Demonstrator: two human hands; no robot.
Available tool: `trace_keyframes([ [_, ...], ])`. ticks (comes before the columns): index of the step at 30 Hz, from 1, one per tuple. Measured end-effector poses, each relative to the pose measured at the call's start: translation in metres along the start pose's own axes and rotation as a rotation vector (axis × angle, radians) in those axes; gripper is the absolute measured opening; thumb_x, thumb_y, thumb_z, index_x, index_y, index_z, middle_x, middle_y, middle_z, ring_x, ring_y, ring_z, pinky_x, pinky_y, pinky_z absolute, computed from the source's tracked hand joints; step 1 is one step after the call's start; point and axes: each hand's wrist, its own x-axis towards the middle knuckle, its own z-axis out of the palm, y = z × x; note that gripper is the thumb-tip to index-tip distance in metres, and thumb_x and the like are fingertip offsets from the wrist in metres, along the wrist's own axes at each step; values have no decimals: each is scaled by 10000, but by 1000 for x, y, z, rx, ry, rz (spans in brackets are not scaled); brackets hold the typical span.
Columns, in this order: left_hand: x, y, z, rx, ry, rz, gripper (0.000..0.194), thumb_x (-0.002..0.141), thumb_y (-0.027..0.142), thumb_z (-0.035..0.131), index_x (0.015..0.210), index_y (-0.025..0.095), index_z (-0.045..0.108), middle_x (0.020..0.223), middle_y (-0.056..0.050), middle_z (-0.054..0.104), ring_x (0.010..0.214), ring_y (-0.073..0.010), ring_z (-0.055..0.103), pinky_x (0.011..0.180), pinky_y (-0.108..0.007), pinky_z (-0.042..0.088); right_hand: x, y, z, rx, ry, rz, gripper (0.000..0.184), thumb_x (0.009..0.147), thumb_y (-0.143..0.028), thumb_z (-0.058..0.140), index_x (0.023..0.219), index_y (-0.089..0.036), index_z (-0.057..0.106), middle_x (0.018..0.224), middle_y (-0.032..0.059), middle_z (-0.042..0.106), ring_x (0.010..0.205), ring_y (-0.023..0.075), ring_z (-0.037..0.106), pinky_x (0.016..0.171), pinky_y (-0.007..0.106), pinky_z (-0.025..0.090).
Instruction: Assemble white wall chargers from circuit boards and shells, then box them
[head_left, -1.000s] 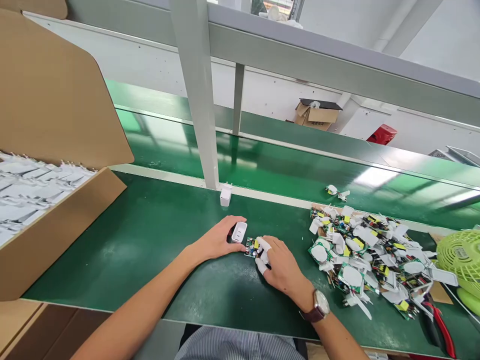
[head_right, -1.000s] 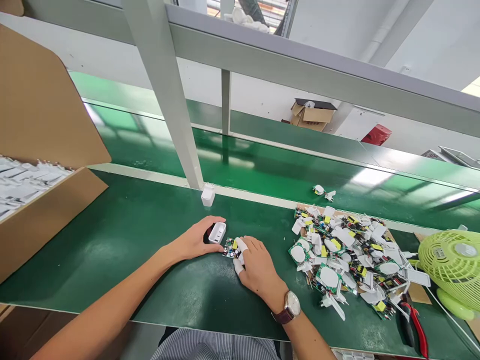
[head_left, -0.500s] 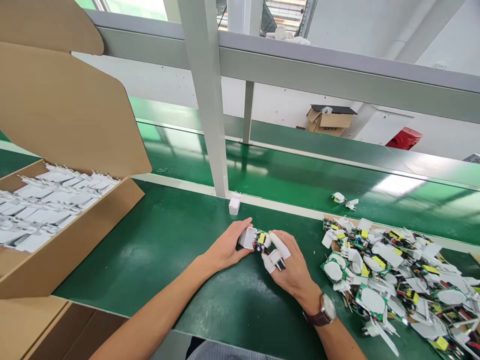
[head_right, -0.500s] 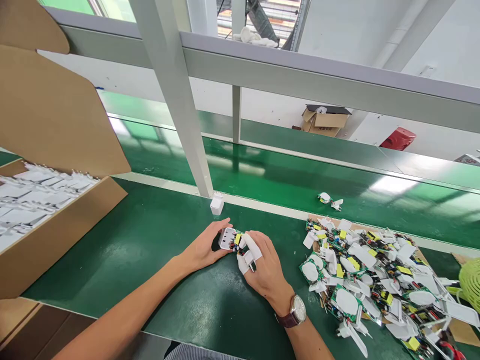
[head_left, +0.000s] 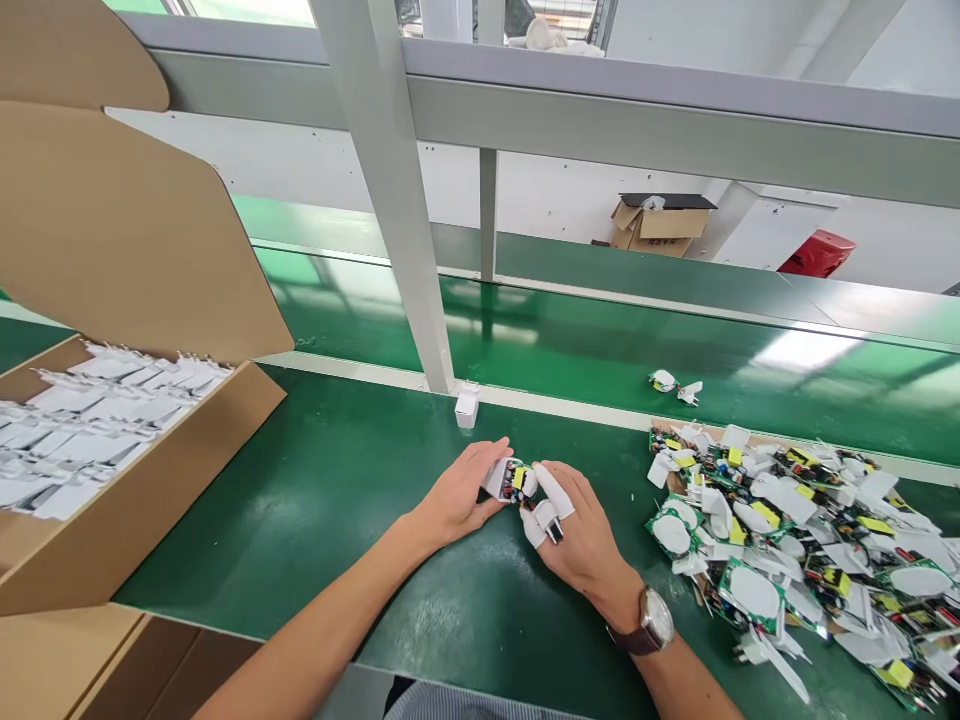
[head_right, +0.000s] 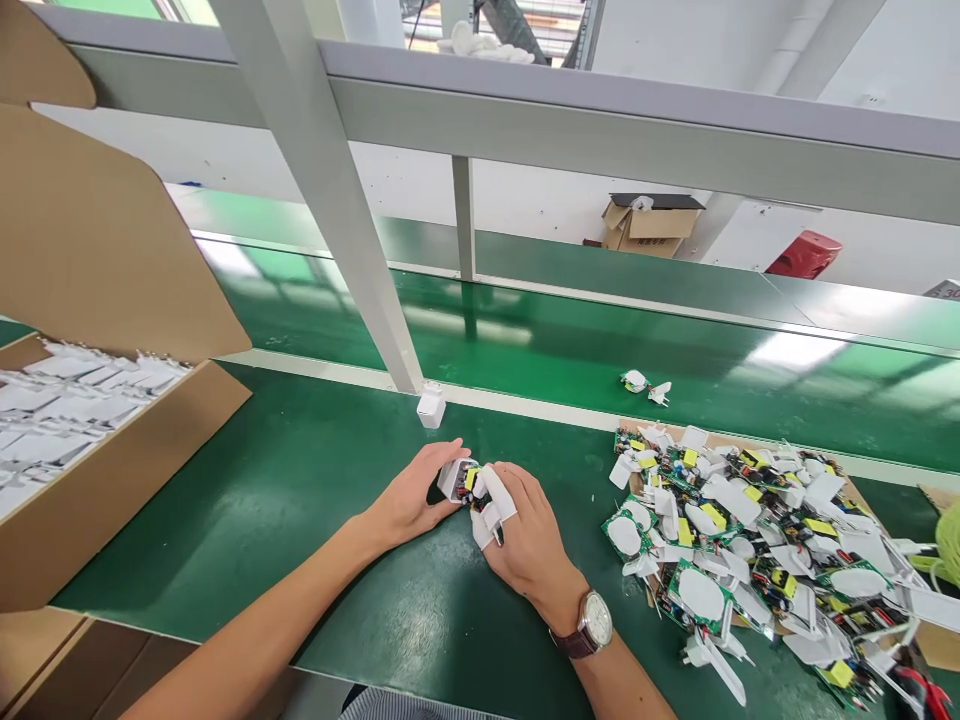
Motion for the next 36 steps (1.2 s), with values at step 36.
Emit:
trace_keyframes([
  [36, -1, 0, 5, 92, 30, 21, 730, 972, 304, 640, 1577, 239, 236, 1360, -156, 620, 1277, -312, 586, 1058, -530, 542, -1, -1, 0, -42, -17, -5, 700, 933, -123, 562, 1569, -200, 280, 1261, 172, 621, 1206, 331, 582, 990, 559, 567],
])
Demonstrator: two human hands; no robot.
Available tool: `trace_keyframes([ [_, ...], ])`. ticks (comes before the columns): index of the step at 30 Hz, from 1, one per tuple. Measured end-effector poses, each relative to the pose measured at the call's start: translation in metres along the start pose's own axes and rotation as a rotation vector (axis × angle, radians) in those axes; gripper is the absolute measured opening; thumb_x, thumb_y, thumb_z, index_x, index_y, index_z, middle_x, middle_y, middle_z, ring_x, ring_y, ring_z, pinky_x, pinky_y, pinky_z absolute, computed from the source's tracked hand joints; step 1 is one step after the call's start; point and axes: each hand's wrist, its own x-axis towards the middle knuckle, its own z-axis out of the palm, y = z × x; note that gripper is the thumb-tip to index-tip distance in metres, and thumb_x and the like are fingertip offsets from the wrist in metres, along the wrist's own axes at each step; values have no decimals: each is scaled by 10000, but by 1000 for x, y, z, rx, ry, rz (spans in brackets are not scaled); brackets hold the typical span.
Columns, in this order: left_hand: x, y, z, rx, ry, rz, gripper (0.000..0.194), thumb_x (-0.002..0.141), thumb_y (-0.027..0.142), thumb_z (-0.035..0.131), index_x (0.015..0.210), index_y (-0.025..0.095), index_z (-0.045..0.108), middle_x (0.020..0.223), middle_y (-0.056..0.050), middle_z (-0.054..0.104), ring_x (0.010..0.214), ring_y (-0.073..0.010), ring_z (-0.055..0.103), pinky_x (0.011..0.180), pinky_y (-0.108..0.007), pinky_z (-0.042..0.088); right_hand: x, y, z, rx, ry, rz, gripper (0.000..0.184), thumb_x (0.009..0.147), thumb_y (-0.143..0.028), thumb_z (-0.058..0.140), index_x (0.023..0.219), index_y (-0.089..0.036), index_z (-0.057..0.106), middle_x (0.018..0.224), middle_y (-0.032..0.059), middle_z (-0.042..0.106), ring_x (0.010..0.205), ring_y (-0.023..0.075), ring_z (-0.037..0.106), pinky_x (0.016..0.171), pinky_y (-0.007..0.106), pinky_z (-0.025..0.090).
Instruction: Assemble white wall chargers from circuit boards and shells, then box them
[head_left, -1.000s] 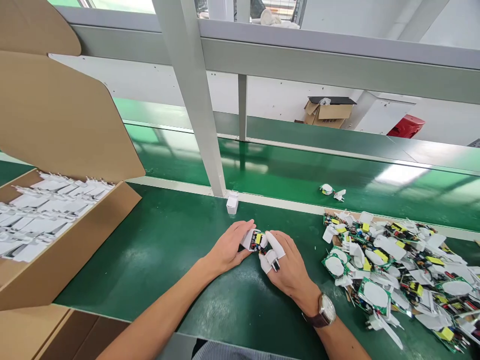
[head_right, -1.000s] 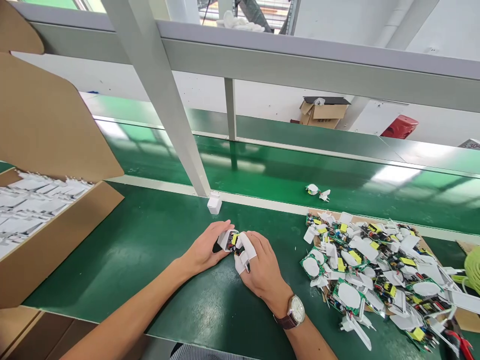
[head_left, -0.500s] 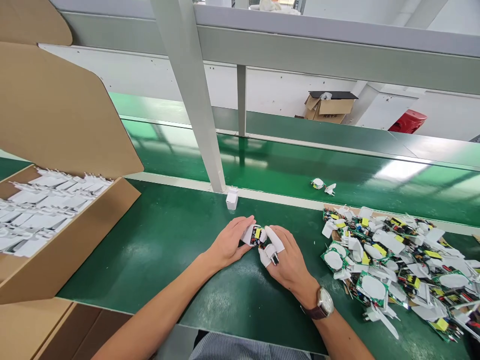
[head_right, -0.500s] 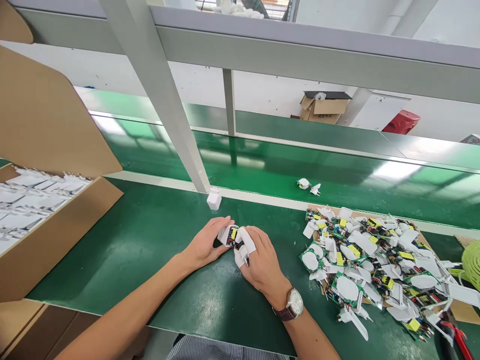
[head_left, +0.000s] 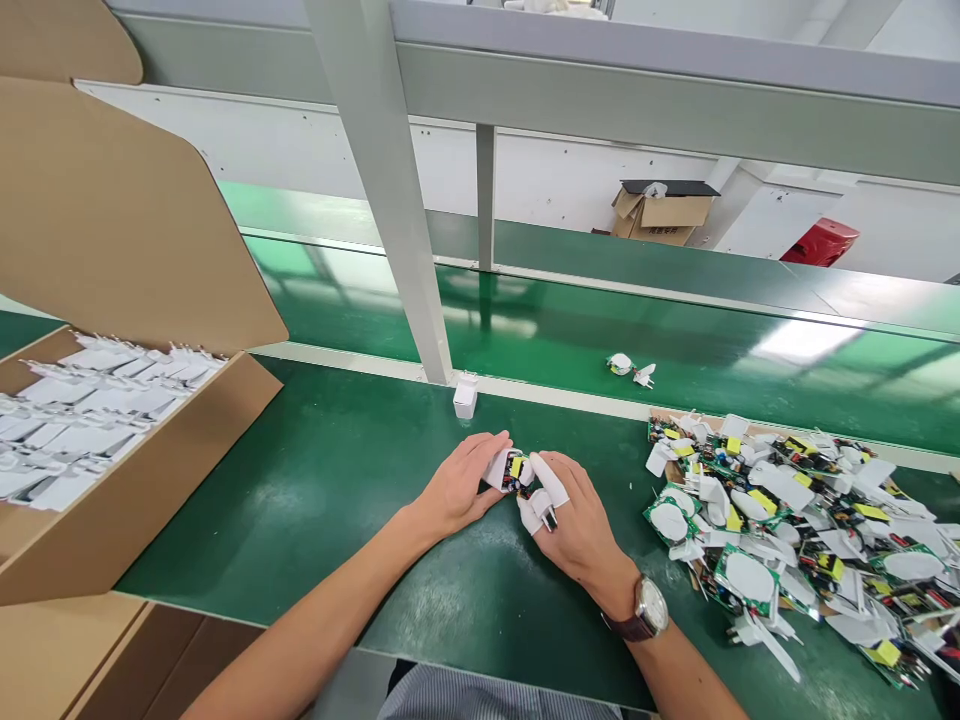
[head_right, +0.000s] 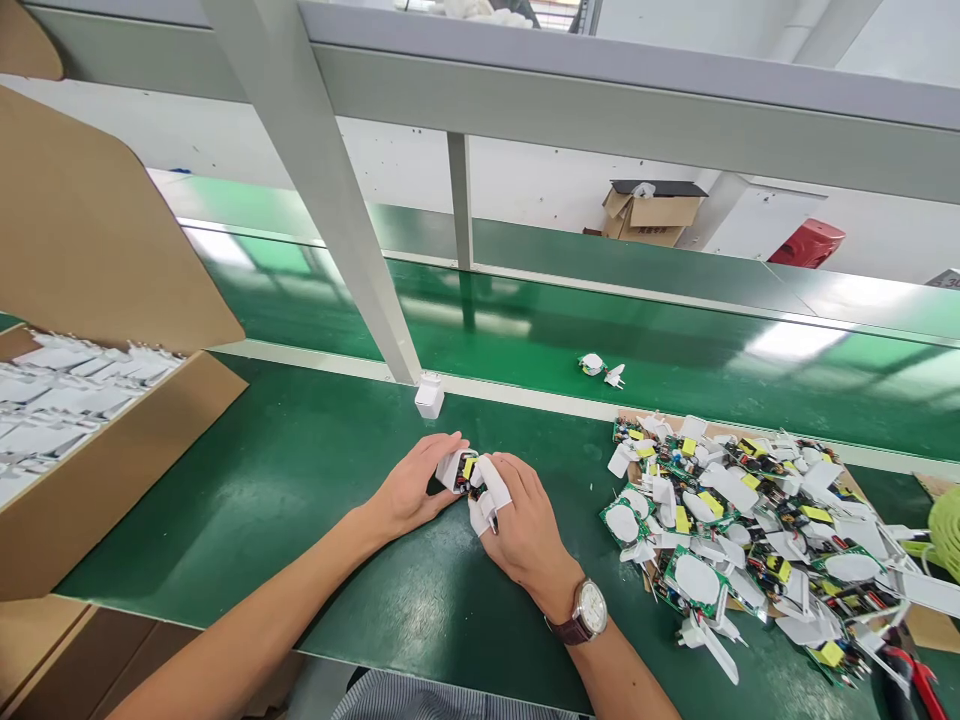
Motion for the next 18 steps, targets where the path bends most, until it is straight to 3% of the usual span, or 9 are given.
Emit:
trace_keyframes([
  [13, -2, 4, 6, -10, 7, 30, 702, 960, 278, 652, 1558, 236, 285, 1374, -153, 621, 1284, -316, 582, 1065, -525, 518, -3, 5, 4, -3, -31, -26, 717, 939, -137, 563, 1587, -186, 259, 1300, 183, 625, 1241, 332, 585, 1023, 559, 556],
  [15, -1, 6, 6, -71, -25, -14, 710, 950, 284, 664, 1555, 253, 293, 1413, -150, 601, 1327, -326, 559, 1100, -551, 484, -3, 6, 3, 22, -33, -14, 699, 938, -177, 603, 1569, -190, 301, 1295, 179, 637, 1249, 330, 588, 1038, 550, 550],
  [18, 0, 9, 4, -329, -165, -183, 791, 946, 281, 656, 1592, 288, 199, 1491, -127, 555, 1372, -301, 543, 1150, -555, 447, -2, 7, -3, 171, -77, 57, 744, 912, -303, 701, 1552, -211, 331, 1384, 168, 601, 1299, 317, 570, 1063, 517, 544],
])
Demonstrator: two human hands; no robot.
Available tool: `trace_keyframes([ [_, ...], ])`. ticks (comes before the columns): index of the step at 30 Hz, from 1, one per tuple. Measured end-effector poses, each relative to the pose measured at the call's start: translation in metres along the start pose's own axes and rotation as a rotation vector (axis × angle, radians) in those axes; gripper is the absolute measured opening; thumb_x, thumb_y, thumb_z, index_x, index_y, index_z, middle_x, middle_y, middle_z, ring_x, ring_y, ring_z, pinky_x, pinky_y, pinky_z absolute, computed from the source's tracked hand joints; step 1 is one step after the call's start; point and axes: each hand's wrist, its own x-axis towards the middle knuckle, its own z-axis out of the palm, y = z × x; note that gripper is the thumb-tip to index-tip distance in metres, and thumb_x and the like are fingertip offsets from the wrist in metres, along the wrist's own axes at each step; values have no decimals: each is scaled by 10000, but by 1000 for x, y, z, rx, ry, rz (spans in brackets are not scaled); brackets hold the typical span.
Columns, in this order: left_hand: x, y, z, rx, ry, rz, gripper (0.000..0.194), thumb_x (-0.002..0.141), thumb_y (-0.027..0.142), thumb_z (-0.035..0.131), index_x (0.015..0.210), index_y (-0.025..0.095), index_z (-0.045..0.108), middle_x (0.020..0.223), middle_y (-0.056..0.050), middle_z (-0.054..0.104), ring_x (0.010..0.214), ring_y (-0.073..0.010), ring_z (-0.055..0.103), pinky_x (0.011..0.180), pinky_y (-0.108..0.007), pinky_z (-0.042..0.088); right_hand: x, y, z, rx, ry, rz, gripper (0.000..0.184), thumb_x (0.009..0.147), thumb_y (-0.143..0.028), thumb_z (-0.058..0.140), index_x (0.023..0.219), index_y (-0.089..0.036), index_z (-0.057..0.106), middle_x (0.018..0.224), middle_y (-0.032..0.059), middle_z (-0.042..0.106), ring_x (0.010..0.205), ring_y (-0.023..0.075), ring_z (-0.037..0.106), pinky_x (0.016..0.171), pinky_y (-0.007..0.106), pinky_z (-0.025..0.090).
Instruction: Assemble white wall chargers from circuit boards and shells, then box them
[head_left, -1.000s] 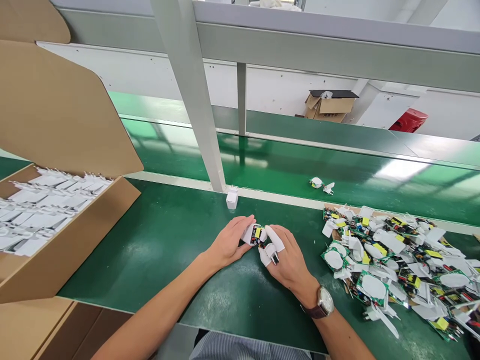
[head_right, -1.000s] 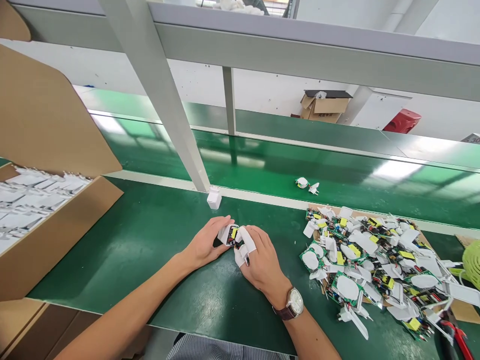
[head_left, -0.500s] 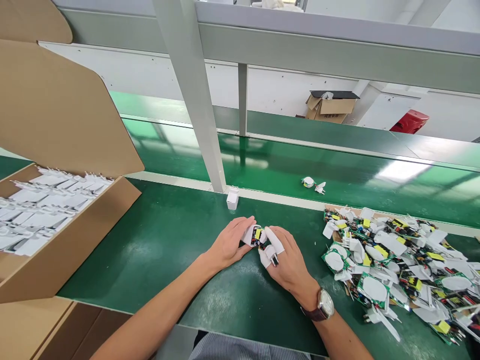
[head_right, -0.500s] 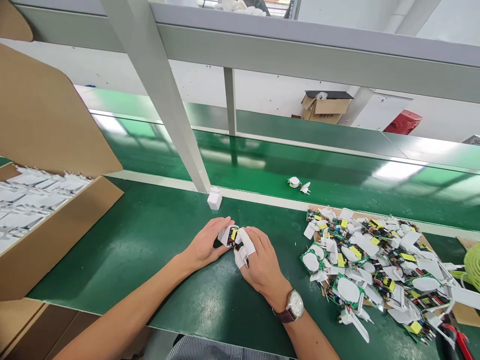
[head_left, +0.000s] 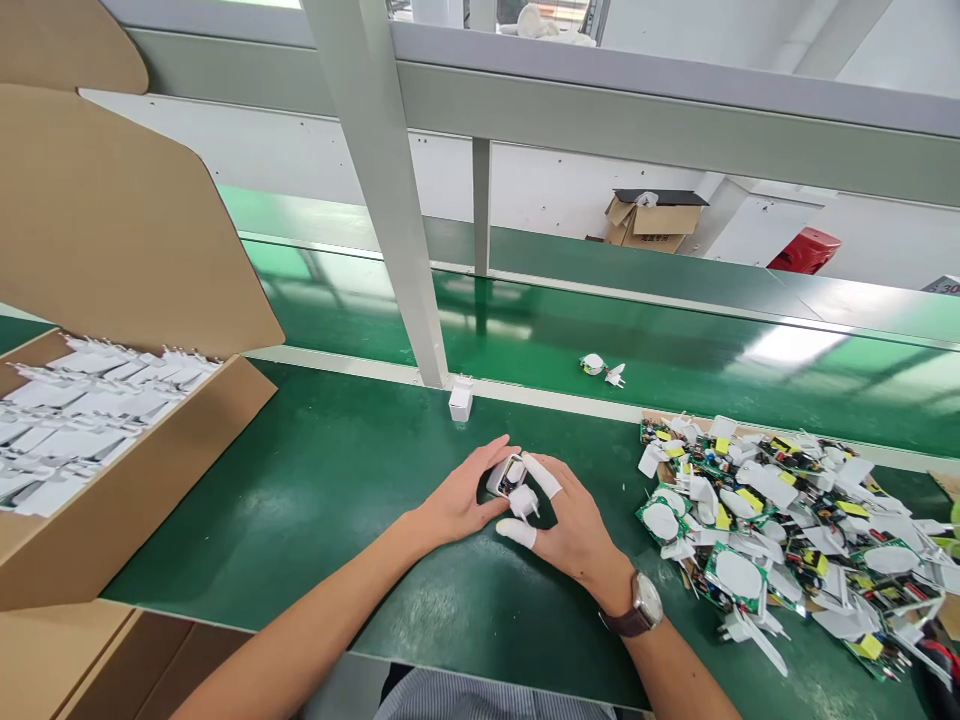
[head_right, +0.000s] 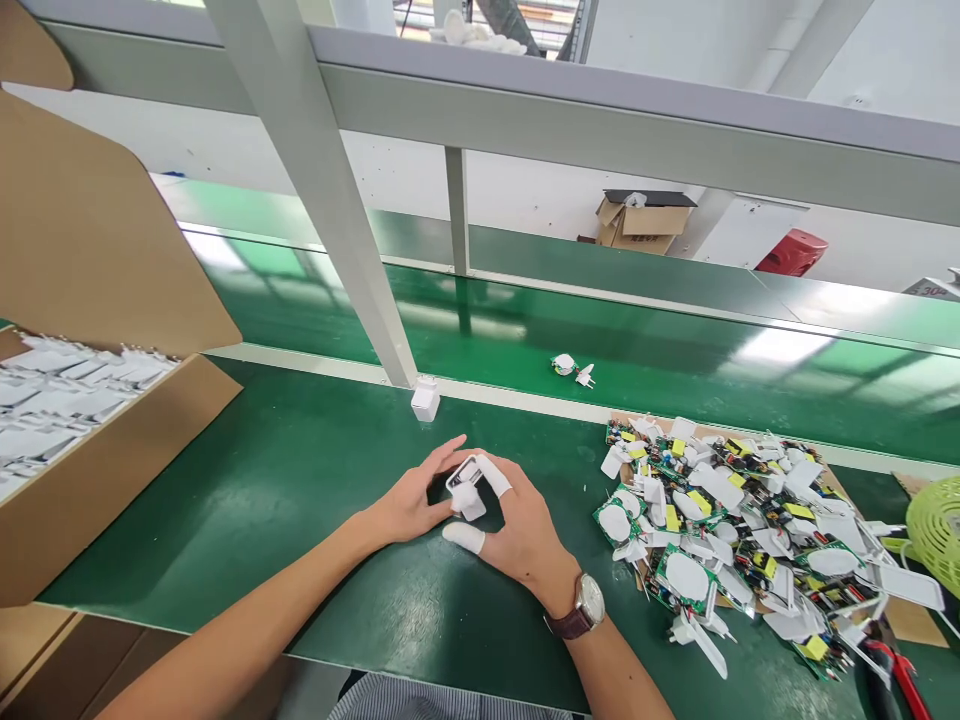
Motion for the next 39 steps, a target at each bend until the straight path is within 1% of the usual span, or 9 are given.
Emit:
trace_keyframes([
  [3, 1, 2, -3, -285, -86, -113, 751, 969, 261, 606, 1596, 300, 195, 1519, -108, 535, 1359, -260, 566, 1161, -510, 450, -2, 4, -4, 145, -26, 94, 673, 929, -346, 691, 1522, -258, 386, 1490, 137, 532, 1360, 288, 537, 1106, 483, 518],
  [7, 0, 4, -6, -502, 22, -132, 671, 975, 288, 626, 1569, 272, 314, 1530, -137, 512, 1415, -278, 504, 1196, -489, 398, -3, 15, 6, 145, -49, 104, 437, 1003, -214, 543, 1429, -309, 525, 1483, 94, 540, 1335, 251, 561, 1117, 468, 506],
  [10, -1, 7, -8, -586, -11, -138, 683, 1037, 309, 528, 1623, 319, 177, 1588, -134, 445, 1442, -275, 468, 1206, -511, 362, -2, 21, 18, 66, -73, 19, 462, 991, -165, 530, 1436, -289, 536, 1407, 128, 583, 1228, 269, 618, 1010, 469, 574],
  [16, -2, 15, -12, -423, -17, -48, 924, 1035, 308, 540, 1603, 340, -189, 1676, -161, 267, 1482, -284, 402, 1234, -543, 270, -2, 21, 16, -7, -19, -29, 450, 957, -123, 533, 1391, -239, 551, 1214, 146, 640, 1062, 269, 659, 871, 437, 618],
  [24, -4, 10, -10, -284, 11, 19, 860, 1037, 403, 510, 1629, 304, -106, 1591, -160, 436, 1386, -279, 525, 1212, -524, 321, -6, 19, 23, -18, -36, -19, 361, 913, -53, 533, 1229, -204, 623, 1145, 136, 626, 990, 254, 611, 794, 399, 605],
  [27, 4, 14, -20, -206, 79, 69, 713, 1051, 474, 437, 1640, 275, 86, 1578, -153, 450, 1406, -287, 494, 1198, -509, 353, -5, 21, 29, -23, 11, -23, 286, 930, -86, 554, 1178, -197, 643, 1123, 134, 620, 979, 248, 602, 772, 383, 601],
  [30, 33, 30, -38, -38, 70, 93, 477, 1073, 443, 373, 1506, 263, 458, 1565, -116, 464, 1422, -278, 463, 1203, -481, 361, -3, 21, 33, -79, 44, -40, 207, 945, -148, 585, 1130, -194, 665, 1095, 132, 618, 930, 239, 606, 717, 357, 592],
  [33, 84, 47, -49, 112, -58, 59, 412, 1068, 449, 384, 1365, 282, 616, 1570, -74, 457, 1456, -273, 416, 1225, -479, 338, 0, 21, 34, -150, 52, -65, 164, 959, -204, 594, 1102, -176, 669, 1056, 137, 624, 882, 241, 602, 681, 356, 574],
  [39, 203, 32, -18, 163, -190, -100, 539, 926, 641, 540, 1188, 216, 746, 1482, -145, 558, 1506, -380, 326, 1254, -548, 239, 0, 21, 26, -126, 38, -97, 180, 999, -265, 572, 1148, -200, 649, 1093, 108, 658, 923, 225, 622, 752, 338, 575],
])
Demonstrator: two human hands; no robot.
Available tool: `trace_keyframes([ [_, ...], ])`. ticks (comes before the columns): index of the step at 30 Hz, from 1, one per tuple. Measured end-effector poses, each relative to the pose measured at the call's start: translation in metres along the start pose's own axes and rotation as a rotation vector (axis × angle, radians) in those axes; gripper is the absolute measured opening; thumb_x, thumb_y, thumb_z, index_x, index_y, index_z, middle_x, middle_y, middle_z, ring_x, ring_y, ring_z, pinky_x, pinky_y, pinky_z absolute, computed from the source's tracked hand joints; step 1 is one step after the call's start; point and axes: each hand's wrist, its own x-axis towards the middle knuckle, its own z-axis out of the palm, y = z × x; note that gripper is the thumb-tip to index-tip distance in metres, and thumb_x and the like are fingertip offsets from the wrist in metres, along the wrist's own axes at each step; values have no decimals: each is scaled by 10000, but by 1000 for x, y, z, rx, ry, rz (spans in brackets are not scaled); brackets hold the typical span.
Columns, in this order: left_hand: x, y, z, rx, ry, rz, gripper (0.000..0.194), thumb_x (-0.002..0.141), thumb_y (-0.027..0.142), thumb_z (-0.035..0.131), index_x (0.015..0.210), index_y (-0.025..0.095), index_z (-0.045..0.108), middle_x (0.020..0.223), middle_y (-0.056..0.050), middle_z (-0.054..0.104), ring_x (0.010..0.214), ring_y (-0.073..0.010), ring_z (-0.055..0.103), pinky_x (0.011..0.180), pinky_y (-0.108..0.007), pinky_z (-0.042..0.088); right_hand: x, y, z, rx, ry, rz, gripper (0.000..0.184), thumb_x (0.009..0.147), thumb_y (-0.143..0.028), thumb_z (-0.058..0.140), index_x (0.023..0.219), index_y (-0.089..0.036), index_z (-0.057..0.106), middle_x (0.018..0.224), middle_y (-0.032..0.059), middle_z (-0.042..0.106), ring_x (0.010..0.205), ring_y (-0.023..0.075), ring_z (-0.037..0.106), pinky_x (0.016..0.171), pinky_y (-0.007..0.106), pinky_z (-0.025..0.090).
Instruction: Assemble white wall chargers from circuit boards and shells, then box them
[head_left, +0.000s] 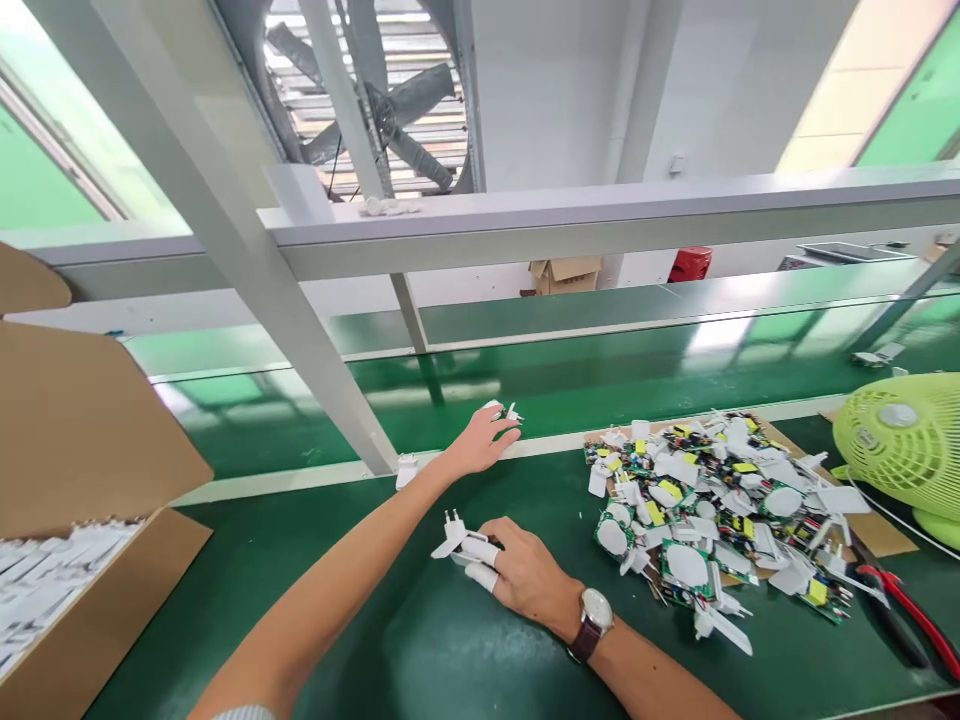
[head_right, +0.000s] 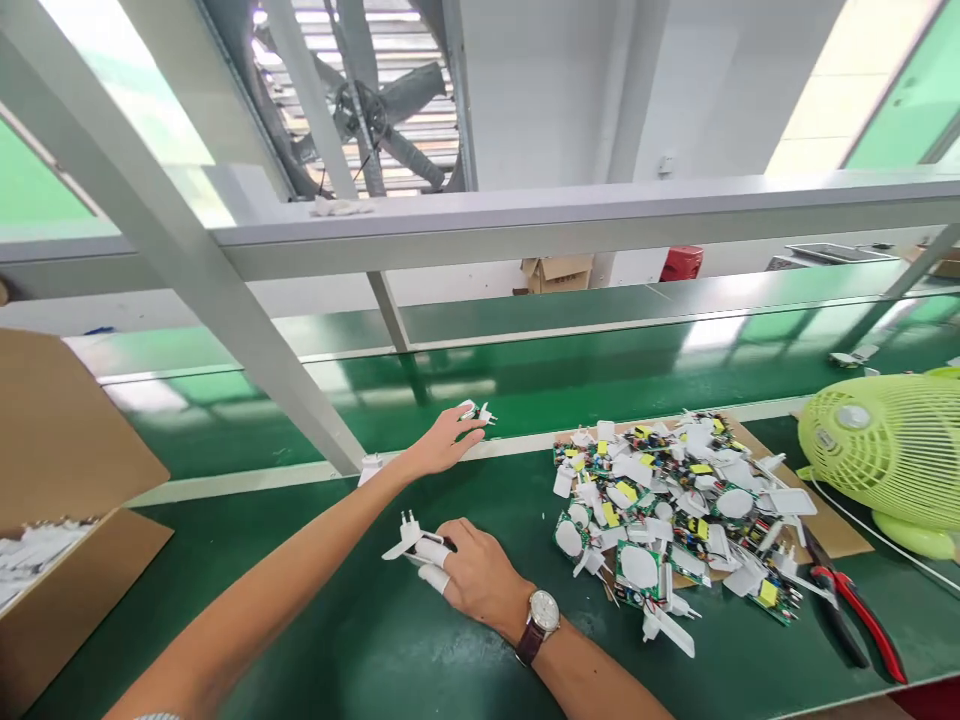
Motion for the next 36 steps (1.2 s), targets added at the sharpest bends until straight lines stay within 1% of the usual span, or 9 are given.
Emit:
trace_keyframes([
  [5, 58, -10, 12, -107, -5, -143, 743, 806, 754, 600, 1251, 169, 705, 1432, -208, 597, 1412, -442, 456, 1180, -561, 334, -1, 5, -4, -38, -70, 12, 239, 990, -317, 608, 1203, -214, 638, 1150, 101, 663, 967, 227, 647, 768, 323, 582],
  [10, 55, 7, 21, -354, -47, -164, 842, 855, 789, 499, 1404, 157, 586, 1463, -174, 578, 1338, -348, 547, 1083, -476, 475, 2, 6, -8, 25, -44, 2, 247, 999, -268, 581, 1239, -211, 590, 1153, 101, 670, 999, 222, 649, 830, 325, 574],
  [15, 24, 52, 39, -592, -198, -68, 768, 821, 745, 635, 1289, 138, 686, 1358, -167, 653, 1238, -313, 628, 1067, -487, 511, -1, 6, -9, 120, 19, 31, 312, 973, -223, 606, 1267, -176, 514, 1137, 122, 672, 1001, 243, 655, 848, 361, 581],
  [18, 1, 74, 28, -697, -287, 12, 663, 870, 697, 630, 1249, 160, 718, 1348, -163, 662, 1258, -329, 622, 1053, -497, 525, -3, 5, -9, 139, 34, 43, 324, 978, -205, 586, 1292, -184, 509, 1148, 121, 667, 1019, 241, 661, 856, 364, 589],
  [20, -19, 76, 12, -684, -249, 81, 585, 944, 645, 566, 1285, 188, 699, 1391, -142, 640, 1310, -326, 586, 1070, -501, 514, -4, 4, -10, 121, 26, 32, 324, 981, -180, 570, 1303, -206, 534, 1176, 117, 662, 1043, 234, 660, 870, 360, 592],
  [25, -92, 32, -9, -443, 13, 75, 554, 1019, 611, 424, 1374, 239, 630, 1465, -105, 591, 1361, -301, 537, 1176, -499, 400, -5, 3, -13, 56, -13, 1, 271, 972, -167, 562, 1231, -196, 635, 1202, 134, 660, 1021, 243, 654, 813, 362, 611],
  [29, -149, -16, 19, -585, 151, 70, 770, 953, 738, 422, 1502, 200, 467, 1455, -177, 581, 1355, -331, 538, 1131, -501, 422, -6, 2, -10, 88, 34, -3, 293, 972, -154, 540, 1245, -192, 640, 1211, 141, 657, 1016, 237, 650, 809, 367, 613],
  [32, -174, -31, 44, -687, 226, 63, 835, 909, 745, 517, 1529, 200, 394, 1432, -194, 586, 1306, -327, 574, 1065, -474, 473, -6, 2, -6, 121, 53, 26, 336, 967, -148, 538, 1286, -210, 623, 1241, 139, 643, 1083, 249, 634, 861, 389, 605],
  [36, -184, -28, 58, -586, 320, -68, 478, 982, 528, 575, 1330, 201, 557, 1218, -129, 698, 1066, -236, 671, 928, -375, 531, -7, 1, -1, 126, -24, 62, 333, 970, -148, 538, 1286, -219, 615, 1175, 129, 666, 1027, 247, 654, 845, 401, 616],
])
